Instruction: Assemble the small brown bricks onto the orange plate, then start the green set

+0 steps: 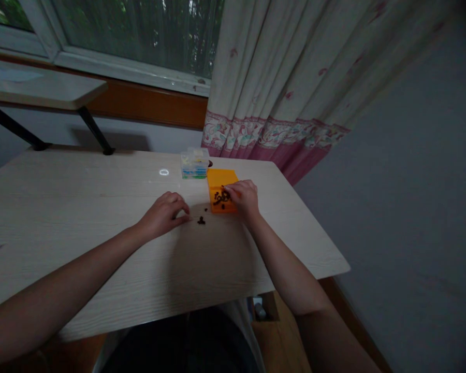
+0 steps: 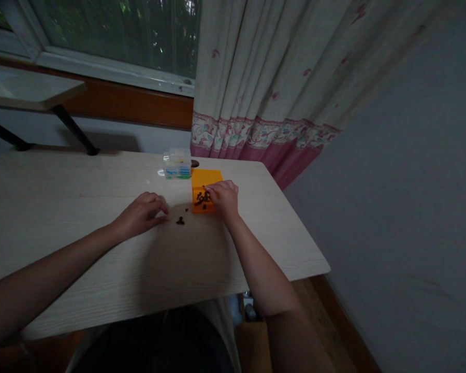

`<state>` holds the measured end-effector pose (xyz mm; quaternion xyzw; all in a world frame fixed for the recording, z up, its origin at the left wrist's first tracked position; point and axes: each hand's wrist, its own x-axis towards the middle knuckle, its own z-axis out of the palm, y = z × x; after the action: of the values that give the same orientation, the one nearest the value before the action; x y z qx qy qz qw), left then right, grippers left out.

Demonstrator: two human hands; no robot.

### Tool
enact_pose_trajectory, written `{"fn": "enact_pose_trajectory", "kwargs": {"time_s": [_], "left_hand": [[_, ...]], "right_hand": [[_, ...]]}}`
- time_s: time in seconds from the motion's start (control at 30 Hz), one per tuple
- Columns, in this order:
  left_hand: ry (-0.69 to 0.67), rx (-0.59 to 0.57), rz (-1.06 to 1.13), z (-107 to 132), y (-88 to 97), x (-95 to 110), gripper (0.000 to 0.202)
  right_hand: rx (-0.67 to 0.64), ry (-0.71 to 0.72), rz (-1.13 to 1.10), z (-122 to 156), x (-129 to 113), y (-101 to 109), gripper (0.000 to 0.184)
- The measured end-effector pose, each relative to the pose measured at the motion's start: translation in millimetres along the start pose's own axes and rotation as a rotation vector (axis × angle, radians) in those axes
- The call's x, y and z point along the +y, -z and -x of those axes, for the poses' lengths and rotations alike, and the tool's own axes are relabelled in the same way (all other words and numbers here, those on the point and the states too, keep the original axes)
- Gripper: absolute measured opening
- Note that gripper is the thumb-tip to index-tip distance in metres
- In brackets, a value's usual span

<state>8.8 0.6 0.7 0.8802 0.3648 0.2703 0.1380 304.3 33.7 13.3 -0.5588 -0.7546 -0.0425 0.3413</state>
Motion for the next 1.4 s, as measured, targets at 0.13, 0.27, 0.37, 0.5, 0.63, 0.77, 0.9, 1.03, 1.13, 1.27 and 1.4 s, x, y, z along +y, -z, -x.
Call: {"fn": "enact_pose_trajectory", "kwargs": {"time_s": [0.13, 0.27, 0.37, 0.5, 0.63, 0.77, 0.9, 1.03, 1.13, 1.27, 1.4], "left_hand": [[-0.012, -0.037, -0.04, 1, 3.2, 1, 0.017], [0.001, -0.028, -0.096, 1, 0.6, 3, 0.015], [0.007, -0.032, -0.156, 1, -2.3, 4, 0.015], [-0.002, -0.032, -0.196, 1, -4.1, 5, 0.016], [0.011, -0.014, -0.184, 0, -2.9, 7, 0.017], [0.041, 0.04, -0.043, -1, -5.2, 8, 0.02], [0.195, 0.12, 0.232, -1, -13.9, 6, 0.024], [0.299, 0.126, 0.508, -1, -17.7, 9, 0.026], [0.347, 0.141, 0.627, -3, -14.8, 14, 0.027], [0.39, 0.185, 0.752, -6, -12.8, 18, 0.029], [0.404, 0.192, 0.824, -6, -16.7, 16, 0.029]], "right_hand": [[-0.012, -0.035, 0.019, 1, 8, -6, 0.021], [-0.016, -0.037, 0.064, 3, 7, -6, 0.022], [-0.033, -0.034, 0.105, 4, 5, -7, 0.02], [-0.063, -0.043, 0.121, 6, 5, -10, 0.019], [-0.08, -0.035, 0.127, 7, 5, -11, 0.021], [-0.024, -0.012, 0.098, 5, 1, -7, 0.023], [0.004, 0.052, 0.024, 5, -16, -2, 0.023], [-0.114, 0.227, -0.082, 13, -46, -3, 0.023], [-0.149, 0.294, -0.114, 19, -64, -9, 0.022], [-0.169, 0.335, -0.15, 25, -72, -18, 0.021], [-0.15, 0.349, -0.174, 26, -72, -22, 0.02]]}}
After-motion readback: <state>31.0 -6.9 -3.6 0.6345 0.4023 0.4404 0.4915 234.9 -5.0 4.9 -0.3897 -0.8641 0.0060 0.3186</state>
